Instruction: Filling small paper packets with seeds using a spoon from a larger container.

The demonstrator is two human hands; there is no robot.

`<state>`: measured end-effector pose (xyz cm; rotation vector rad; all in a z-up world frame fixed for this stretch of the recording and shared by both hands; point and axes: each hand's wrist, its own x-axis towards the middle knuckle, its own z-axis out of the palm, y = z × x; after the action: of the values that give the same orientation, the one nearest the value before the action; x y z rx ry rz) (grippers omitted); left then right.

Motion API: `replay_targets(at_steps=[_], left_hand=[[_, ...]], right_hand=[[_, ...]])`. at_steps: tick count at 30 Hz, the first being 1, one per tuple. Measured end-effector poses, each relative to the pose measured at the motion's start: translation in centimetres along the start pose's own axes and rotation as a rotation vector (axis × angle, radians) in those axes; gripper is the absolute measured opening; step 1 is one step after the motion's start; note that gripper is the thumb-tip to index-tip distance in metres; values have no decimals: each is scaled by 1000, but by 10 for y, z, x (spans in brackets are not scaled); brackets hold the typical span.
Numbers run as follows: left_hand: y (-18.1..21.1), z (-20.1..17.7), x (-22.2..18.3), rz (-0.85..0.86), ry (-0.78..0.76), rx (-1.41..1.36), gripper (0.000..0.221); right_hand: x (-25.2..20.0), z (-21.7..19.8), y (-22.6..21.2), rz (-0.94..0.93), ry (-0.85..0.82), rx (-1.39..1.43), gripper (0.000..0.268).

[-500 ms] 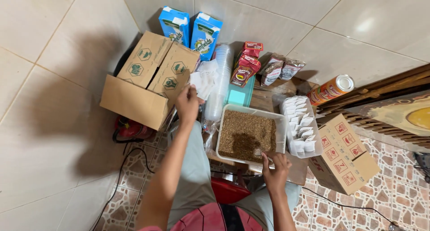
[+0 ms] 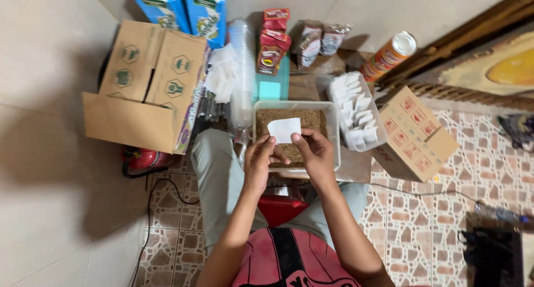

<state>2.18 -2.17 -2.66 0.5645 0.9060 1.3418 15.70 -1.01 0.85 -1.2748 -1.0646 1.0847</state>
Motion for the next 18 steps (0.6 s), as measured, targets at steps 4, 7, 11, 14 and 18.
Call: replay_targets(at_steps=[4, 7, 11, 14, 18], left_hand=[[11, -3, -4, 15, -48, 108, 35], [32, 2, -2, 370, -2, 705, 44], [33, 4, 5, 647, -296, 1026, 61], [24, 4, 6, 678, -385, 1151, 69], [9, 2, 9, 746, -371, 1118, 71]], right_hand=[[1, -15, 6, -6, 44, -43, 10], [1, -29, 9, -106, 55, -266, 8], [1, -38, 1, -165, -95, -393, 11], [1, -44, 3, -177, -143, -407, 13], [-2, -46, 2, -159, -178, -344, 19]])
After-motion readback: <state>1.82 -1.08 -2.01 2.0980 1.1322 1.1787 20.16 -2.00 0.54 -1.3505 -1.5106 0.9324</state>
